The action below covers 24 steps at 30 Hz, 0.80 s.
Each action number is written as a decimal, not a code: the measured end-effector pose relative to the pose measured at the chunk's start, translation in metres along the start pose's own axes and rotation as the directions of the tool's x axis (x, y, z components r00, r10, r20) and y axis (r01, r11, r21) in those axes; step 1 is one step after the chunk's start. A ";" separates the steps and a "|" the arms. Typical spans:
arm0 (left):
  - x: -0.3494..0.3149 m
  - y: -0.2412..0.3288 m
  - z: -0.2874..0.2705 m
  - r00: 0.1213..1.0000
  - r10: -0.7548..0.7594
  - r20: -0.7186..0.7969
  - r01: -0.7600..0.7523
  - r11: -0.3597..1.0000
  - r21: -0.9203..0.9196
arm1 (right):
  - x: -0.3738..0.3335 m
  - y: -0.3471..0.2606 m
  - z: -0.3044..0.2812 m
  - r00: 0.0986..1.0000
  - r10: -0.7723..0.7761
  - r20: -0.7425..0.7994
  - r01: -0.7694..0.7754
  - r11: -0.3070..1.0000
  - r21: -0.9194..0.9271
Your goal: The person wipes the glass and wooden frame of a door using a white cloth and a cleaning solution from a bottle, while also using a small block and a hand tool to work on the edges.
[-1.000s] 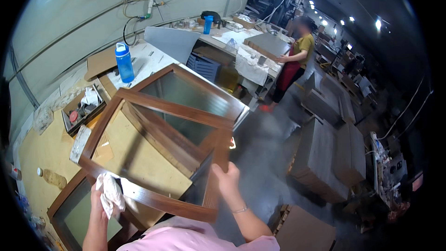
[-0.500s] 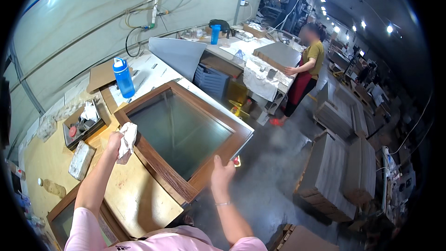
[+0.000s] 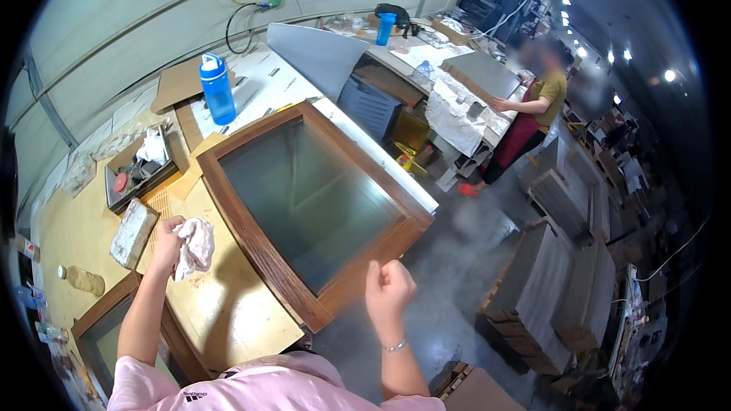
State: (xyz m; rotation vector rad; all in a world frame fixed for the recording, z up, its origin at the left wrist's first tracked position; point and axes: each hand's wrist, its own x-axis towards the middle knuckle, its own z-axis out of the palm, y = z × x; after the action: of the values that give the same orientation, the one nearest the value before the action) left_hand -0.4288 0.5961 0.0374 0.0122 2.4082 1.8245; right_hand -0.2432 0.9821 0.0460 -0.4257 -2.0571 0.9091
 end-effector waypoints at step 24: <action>0.213 0.047 0.028 0.939 0.343 0.024 -0.227 0.565 0.793 | -0.046 -0.064 0.039 0.620 -0.465 0.631 0.398 0.880 0.257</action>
State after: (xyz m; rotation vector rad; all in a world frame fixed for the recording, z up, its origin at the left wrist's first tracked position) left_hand -0.6404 0.6530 0.0559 0.3973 3.2518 0.6506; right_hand -0.2456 0.8942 0.0523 0.5540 -2.5867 0.9238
